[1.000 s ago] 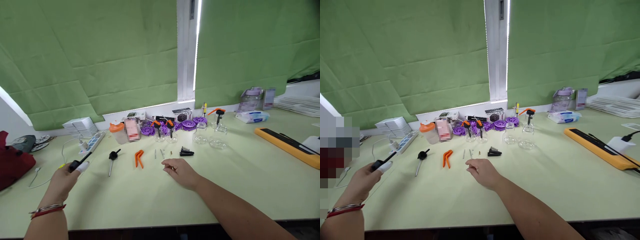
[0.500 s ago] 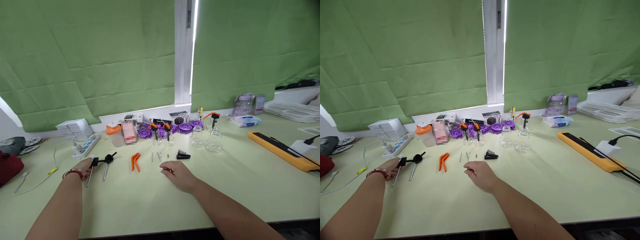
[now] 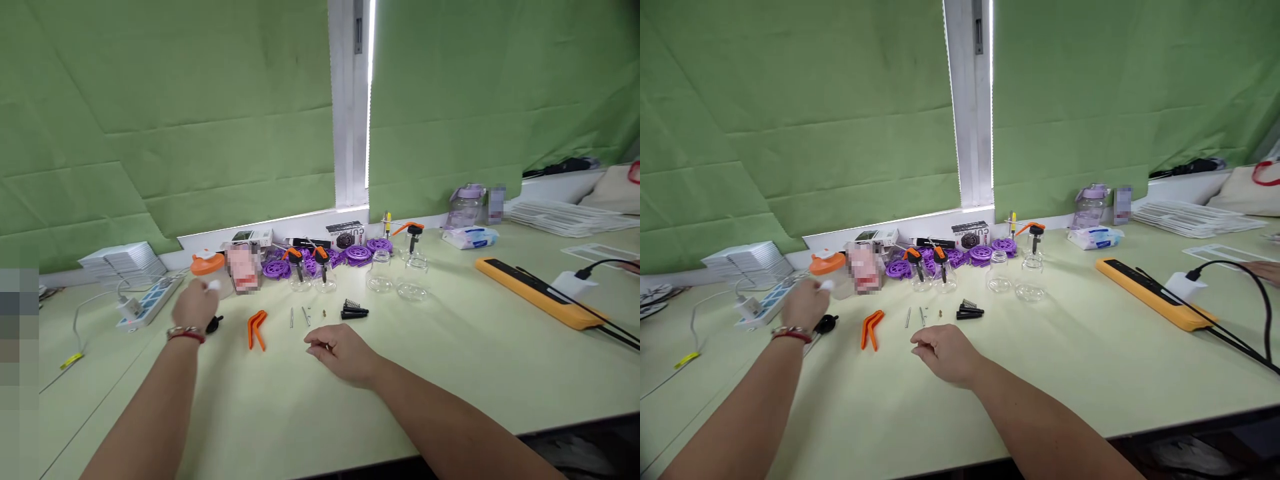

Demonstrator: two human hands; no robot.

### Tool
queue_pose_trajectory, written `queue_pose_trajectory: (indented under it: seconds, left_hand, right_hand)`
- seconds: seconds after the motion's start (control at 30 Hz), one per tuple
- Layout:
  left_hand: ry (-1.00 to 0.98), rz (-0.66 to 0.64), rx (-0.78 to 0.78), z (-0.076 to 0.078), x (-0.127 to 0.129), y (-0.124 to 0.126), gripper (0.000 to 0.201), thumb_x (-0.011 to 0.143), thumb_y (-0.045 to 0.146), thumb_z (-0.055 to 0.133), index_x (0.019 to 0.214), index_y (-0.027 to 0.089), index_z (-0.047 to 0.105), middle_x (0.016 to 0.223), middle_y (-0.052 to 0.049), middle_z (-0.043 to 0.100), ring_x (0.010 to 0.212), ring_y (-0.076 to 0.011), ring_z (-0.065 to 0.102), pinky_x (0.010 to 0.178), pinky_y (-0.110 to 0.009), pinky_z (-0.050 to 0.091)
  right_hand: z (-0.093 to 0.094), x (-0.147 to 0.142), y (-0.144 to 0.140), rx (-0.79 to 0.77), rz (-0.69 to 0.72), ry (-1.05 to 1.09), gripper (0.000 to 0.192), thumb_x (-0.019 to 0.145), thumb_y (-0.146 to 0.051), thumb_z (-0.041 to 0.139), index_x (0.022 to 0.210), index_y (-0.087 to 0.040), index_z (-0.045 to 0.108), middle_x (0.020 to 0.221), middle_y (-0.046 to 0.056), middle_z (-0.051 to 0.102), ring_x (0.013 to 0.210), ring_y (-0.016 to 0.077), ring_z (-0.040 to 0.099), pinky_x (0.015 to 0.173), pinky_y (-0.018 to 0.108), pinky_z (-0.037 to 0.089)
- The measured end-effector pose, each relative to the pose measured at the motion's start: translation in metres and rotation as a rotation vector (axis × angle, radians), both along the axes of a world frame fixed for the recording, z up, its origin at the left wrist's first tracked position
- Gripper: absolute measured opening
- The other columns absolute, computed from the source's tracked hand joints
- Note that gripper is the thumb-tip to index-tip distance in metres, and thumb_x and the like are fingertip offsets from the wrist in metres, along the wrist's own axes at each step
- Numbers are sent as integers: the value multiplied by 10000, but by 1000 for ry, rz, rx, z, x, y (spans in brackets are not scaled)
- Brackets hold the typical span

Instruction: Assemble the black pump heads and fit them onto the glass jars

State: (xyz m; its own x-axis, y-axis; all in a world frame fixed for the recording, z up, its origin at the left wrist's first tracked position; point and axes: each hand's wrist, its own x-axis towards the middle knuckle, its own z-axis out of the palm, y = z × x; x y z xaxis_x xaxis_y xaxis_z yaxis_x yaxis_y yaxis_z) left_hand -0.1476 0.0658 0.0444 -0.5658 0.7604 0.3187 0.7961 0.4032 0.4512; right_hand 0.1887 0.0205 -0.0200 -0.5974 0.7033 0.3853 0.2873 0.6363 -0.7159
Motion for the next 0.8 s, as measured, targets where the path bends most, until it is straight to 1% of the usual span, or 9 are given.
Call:
queue_pose_trajectory:
  seconds: [0.07,0.13,0.2,0.27,0.33,0.43,0.6,0.7,0.8]
  left_hand:
    - [99,-138,1,10,58,20,339,764,345,472,1051,177,539,951,-156,641,893,-319,600,717,-393,454]
    - [152,-356,11,15,110,41,400,791,328,467,1165,188,495,1012,-138,627,897,-282,606,729,-359,461]
    - [214,-453,12,13,147,61,487,782,289,491,1258,196,449,1130,-152,567,958,-280,593,772,-358,461]
    - [231,-466,-17,7,168,79,569,784,302,505,1334,203,397,1202,-175,495,986,-299,586,792,-375,461]
    - [201,-444,-25,-1,175,95,602,790,328,516,1361,197,380,1237,-192,441,980,-304,591,825,-386,453]
    - [101,-451,7,-11,173,110,566,798,320,515,1338,183,416,1214,-186,433,954,-282,598,843,-379,453]
    - [-61,-444,215,-20,165,114,438,761,191,528,1197,154,522,1194,-161,444,1000,-249,559,917,-383,432]
    - [-199,-429,444,-12,156,101,360,724,163,554,1083,169,560,1160,-132,499,1053,-253,523,954,-411,408]
    - [-489,-486,694,7,141,68,312,682,163,580,990,204,555,1005,-62,573,952,-215,575,855,-376,466]
  right_hand:
    - [1,0,-1,2,6,-9,222,857,-252,497,950,-195,690,831,30,695,702,135,595,662,238,434]
    - [2,1,-1,9,6,-12,217,859,-251,493,942,-196,686,828,27,691,700,132,591,658,232,428]
    - [3,1,-1,31,11,-13,213,861,-243,486,924,-196,684,806,24,684,688,129,583,649,225,419]
    - [4,2,0,57,17,-14,212,863,-231,476,904,-197,681,773,18,673,668,123,570,637,217,411]
    - [5,3,1,67,20,-11,211,861,-220,472,900,-198,678,756,14,666,656,118,562,630,209,408]
    - [6,4,3,56,32,-8,205,856,-213,479,913,-196,675,759,13,668,652,114,563,627,202,408]
    - [9,4,2,64,58,-11,195,841,-211,500,908,-189,681,714,13,654,648,122,562,632,212,409]
    - [7,5,3,52,44,22,187,833,-220,514,898,-187,686,709,14,647,645,123,555,638,227,410]
    - [2,7,9,-87,-25,137,206,845,-271,514,944,-186,673,727,20,641,636,122,549,618,234,417]
